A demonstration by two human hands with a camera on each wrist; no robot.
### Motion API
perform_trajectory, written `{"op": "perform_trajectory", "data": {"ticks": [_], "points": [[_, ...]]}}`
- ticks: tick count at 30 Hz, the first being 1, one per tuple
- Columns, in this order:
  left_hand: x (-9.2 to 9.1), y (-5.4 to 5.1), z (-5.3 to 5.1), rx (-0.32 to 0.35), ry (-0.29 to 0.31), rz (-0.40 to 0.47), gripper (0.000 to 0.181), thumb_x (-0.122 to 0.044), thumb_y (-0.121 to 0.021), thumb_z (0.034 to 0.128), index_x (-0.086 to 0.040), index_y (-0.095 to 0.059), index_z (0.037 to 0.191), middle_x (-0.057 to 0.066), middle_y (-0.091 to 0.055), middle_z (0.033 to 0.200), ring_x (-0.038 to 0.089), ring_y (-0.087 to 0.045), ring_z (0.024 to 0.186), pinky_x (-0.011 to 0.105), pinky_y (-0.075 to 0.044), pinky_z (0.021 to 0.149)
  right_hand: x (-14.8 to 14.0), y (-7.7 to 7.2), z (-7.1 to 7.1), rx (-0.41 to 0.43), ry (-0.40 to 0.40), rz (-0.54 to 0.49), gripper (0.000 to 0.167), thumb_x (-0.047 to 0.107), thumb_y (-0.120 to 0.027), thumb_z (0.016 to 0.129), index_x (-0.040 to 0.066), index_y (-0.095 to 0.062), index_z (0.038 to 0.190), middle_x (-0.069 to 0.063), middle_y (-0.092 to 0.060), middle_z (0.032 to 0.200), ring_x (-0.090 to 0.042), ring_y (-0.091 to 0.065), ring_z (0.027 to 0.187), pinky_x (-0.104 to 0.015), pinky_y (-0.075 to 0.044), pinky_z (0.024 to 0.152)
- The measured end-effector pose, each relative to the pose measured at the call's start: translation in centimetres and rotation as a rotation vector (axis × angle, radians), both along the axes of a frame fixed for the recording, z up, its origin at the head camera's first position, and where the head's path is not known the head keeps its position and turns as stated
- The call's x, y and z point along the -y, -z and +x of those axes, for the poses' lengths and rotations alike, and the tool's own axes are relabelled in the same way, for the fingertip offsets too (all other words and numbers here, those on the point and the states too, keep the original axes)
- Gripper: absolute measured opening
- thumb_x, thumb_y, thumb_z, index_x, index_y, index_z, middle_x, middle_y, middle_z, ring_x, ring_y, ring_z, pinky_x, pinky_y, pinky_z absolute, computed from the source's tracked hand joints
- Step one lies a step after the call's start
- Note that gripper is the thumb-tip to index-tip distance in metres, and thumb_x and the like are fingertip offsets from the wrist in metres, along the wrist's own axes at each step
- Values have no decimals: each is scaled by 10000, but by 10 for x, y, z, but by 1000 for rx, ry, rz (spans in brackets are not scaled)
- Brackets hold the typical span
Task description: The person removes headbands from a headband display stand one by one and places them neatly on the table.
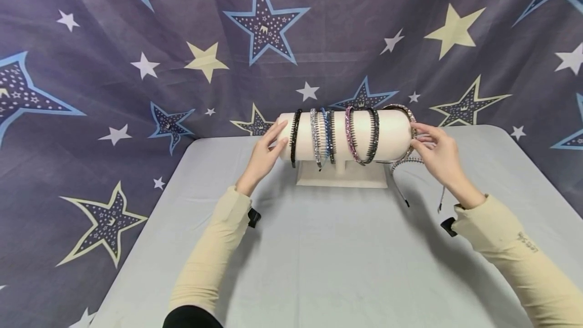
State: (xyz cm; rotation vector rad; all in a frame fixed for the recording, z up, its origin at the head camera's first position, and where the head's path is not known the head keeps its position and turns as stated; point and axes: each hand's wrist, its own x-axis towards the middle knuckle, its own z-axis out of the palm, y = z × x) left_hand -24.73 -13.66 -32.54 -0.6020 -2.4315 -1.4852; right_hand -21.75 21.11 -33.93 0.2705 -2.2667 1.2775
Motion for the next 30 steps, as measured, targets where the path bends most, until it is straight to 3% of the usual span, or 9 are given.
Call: {"op": "perform_trajectory", "data": {"ticks": [15,30], "points": [[0,0,0,0,-1,4,410,-66,-479,907,2,-409,1305,200,-244,1414,327,-370,1221,379,-430,940,-21,3,-7,76,7,23,362,-27,-523,833,-60,-514,1193,-261,-536,1041,151,-438,759,-2,-416,669],[0,1,0,-15,5,14,410,-56,-485,902,9,-414,1300,213,-248,1408,327,-361,1227,393,-421,946,-41,8,-12,93,84,58,368,-26,-486,828,-47,-520,1194,-287,-544,1041,167,-398,731,4,-376,644]]}}
